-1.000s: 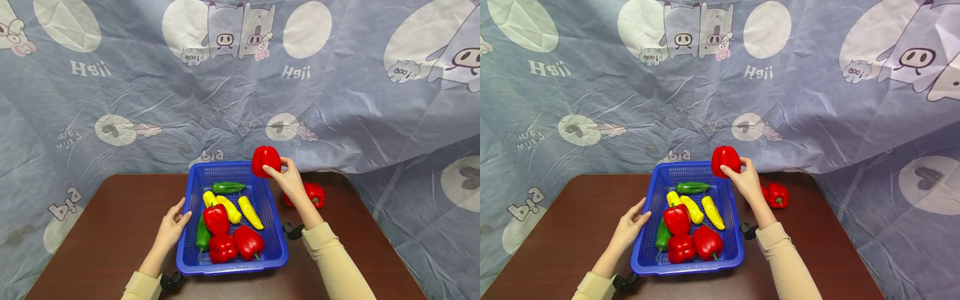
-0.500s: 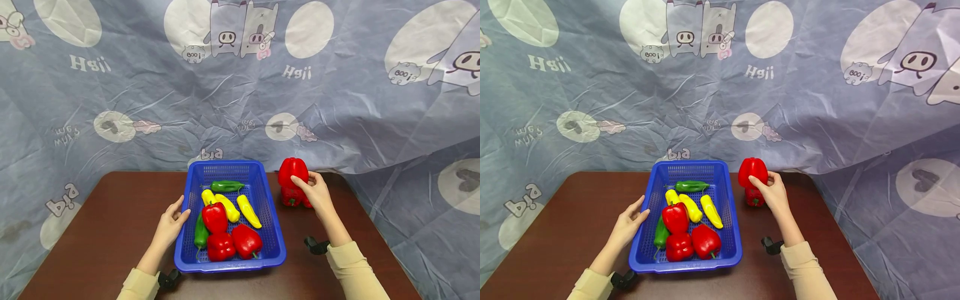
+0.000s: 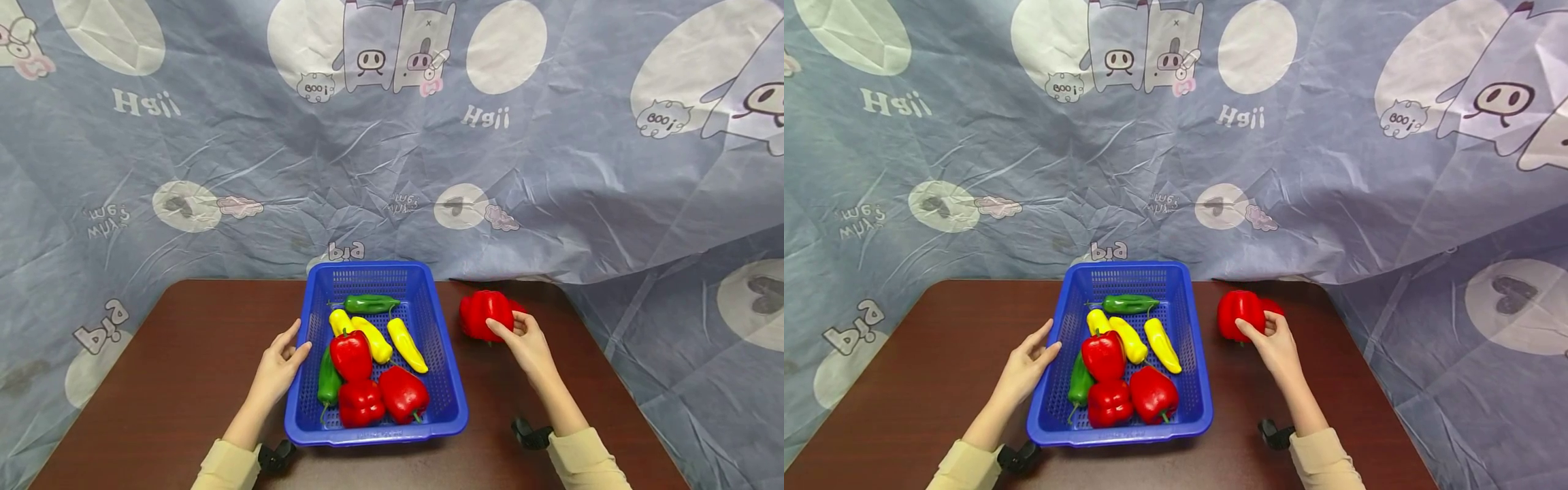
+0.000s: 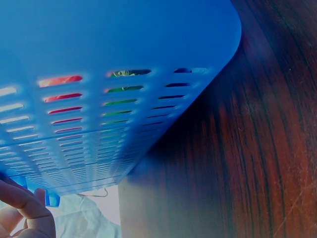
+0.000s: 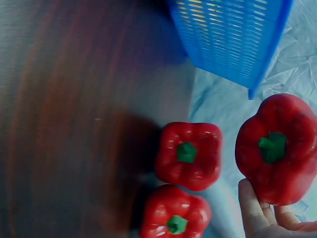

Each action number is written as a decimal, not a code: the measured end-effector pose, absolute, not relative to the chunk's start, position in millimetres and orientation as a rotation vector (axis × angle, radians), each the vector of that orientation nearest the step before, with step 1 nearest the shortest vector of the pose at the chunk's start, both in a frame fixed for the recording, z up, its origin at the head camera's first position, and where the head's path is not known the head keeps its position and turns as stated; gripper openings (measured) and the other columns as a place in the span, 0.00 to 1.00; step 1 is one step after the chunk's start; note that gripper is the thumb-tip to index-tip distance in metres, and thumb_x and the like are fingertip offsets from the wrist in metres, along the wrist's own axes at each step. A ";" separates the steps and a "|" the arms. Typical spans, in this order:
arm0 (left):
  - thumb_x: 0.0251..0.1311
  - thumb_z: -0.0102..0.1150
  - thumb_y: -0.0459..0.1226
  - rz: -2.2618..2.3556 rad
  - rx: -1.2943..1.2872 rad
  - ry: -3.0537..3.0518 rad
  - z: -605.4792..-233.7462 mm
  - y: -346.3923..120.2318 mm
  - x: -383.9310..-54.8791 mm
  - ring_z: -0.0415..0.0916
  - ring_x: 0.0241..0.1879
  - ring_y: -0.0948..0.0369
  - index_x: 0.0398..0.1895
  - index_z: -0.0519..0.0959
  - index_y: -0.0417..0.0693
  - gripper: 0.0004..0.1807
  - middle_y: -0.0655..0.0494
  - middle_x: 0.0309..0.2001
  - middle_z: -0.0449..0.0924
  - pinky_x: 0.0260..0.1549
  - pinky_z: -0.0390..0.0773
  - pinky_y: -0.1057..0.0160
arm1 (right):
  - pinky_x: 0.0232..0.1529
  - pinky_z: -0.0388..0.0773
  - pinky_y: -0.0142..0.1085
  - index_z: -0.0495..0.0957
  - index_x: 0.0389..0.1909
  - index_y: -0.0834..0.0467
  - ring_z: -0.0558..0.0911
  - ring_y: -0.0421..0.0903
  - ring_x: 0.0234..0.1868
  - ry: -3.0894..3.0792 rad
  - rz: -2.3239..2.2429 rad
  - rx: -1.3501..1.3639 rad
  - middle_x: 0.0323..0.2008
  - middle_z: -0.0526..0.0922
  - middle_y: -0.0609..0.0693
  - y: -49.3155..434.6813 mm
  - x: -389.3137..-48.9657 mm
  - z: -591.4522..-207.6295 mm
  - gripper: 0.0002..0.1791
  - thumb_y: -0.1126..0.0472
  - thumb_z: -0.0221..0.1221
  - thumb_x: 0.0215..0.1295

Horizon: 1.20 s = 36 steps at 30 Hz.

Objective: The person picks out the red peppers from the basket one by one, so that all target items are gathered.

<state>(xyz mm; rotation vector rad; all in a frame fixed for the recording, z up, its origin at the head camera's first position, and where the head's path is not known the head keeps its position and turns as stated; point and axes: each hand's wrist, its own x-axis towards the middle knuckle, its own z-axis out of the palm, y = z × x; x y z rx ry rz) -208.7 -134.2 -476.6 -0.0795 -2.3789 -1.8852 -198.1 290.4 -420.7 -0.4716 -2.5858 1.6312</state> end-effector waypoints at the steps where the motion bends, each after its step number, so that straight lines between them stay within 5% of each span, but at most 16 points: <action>1: 0.64 0.60 0.30 -1.890 -0.068 -2.392 -476.1 -134.4 -209.0 0.73 0.24 0.71 0.72 0.65 0.39 0.32 0.39 0.51 0.70 0.25 0.78 0.72 | 0.67 0.65 0.51 0.51 0.73 0.68 0.65 0.59 0.66 -2.590 1.630 -0.479 0.67 0.63 0.66 291.2 -196.9 -424.1 0.50 0.39 0.60 0.65; 20: 0.65 0.60 0.30 -1.907 -0.045 -2.406 -474.0 -133.3 -208.1 0.76 0.28 0.73 0.72 0.64 0.39 0.32 0.36 0.55 0.70 0.28 0.80 0.72 | 0.63 0.70 0.53 0.58 0.69 0.70 0.71 0.62 0.62 -2.724 1.530 -0.551 0.63 0.69 0.70 303.9 -180.3 -471.5 0.48 0.39 0.61 0.63; 28: 0.65 0.60 0.31 -1.906 -0.021 -2.439 -474.0 -133.6 -208.1 0.75 0.29 0.74 0.73 0.63 0.41 0.33 0.37 0.56 0.70 0.29 0.80 0.72 | 0.47 0.74 0.36 0.62 0.66 0.69 0.75 0.56 0.54 -2.779 1.488 -0.562 0.58 0.74 0.67 309.0 -178.1 -475.6 0.46 0.36 0.60 0.62; 36: 0.65 0.60 0.31 -1.892 -0.033 -2.434 -474.6 -133.7 -208.9 0.73 0.26 0.74 0.73 0.63 0.40 0.33 0.37 0.55 0.70 0.28 0.79 0.73 | 0.44 0.76 0.32 0.60 0.68 0.70 0.78 0.47 0.47 -2.753 1.545 -0.573 0.56 0.75 0.65 317.4 -174.9 -479.5 0.45 0.39 0.59 0.64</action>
